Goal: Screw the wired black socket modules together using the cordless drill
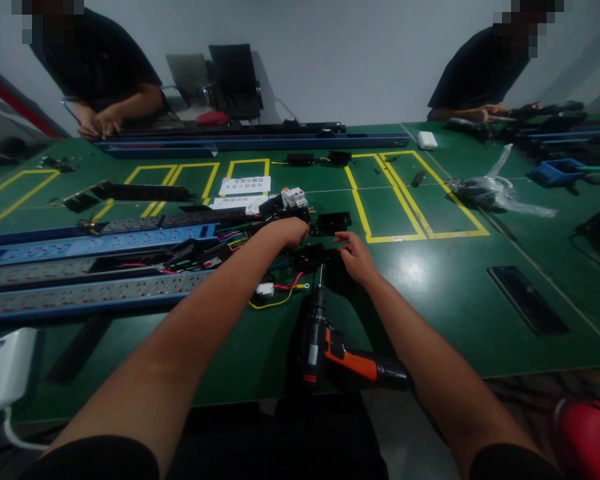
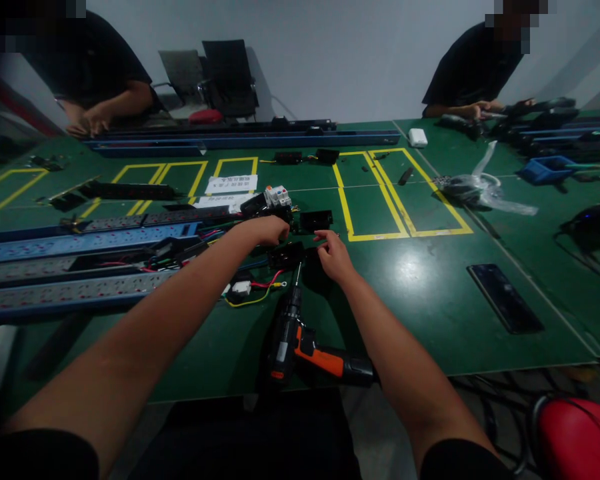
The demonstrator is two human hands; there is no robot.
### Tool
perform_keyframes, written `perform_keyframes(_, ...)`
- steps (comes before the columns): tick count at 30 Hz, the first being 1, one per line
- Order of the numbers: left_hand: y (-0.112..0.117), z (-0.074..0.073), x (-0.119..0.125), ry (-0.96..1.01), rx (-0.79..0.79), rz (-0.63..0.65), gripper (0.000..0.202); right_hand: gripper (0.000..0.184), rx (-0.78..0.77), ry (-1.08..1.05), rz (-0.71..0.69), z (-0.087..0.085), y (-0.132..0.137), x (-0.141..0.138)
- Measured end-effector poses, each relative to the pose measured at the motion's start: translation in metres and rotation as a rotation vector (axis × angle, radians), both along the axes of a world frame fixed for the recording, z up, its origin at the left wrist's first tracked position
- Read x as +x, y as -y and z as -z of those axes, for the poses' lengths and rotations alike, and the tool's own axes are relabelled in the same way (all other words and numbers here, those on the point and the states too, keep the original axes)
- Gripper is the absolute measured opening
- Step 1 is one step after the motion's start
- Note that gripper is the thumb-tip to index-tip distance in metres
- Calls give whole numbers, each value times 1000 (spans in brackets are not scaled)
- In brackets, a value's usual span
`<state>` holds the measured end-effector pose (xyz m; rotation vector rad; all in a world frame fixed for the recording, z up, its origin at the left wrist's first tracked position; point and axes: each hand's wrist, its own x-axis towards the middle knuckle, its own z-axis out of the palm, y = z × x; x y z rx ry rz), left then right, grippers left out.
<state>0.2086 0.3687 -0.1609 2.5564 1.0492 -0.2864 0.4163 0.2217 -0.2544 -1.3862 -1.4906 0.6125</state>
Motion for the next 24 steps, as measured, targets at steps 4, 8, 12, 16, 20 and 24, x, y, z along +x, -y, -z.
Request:
perform_keyframes(4,8,-1,4,-86,-9,16,20,46,-16,-8,-4,-4,3,2)
perform_keyframes(8,9,-1,2,-145,26,79,22,43,-58,-26,30,-26,24,19)
perform_keyframes(12,7,-2,-4,-68,107,168,27,38,-208,51,19,-67,88,26)
perform_keyframes(16,2,-12,-18,15,243,208,24,51,-464,296,-200,-102,172,-4)
perform_keyframes(20,6,-23,-49,230,273,174,22,53,-496,536,-254,-114,222,-43)
perform_keyframes(24,38,-26,-91,495,226,73,16,65,-483,750,-181,-109,236,-75)
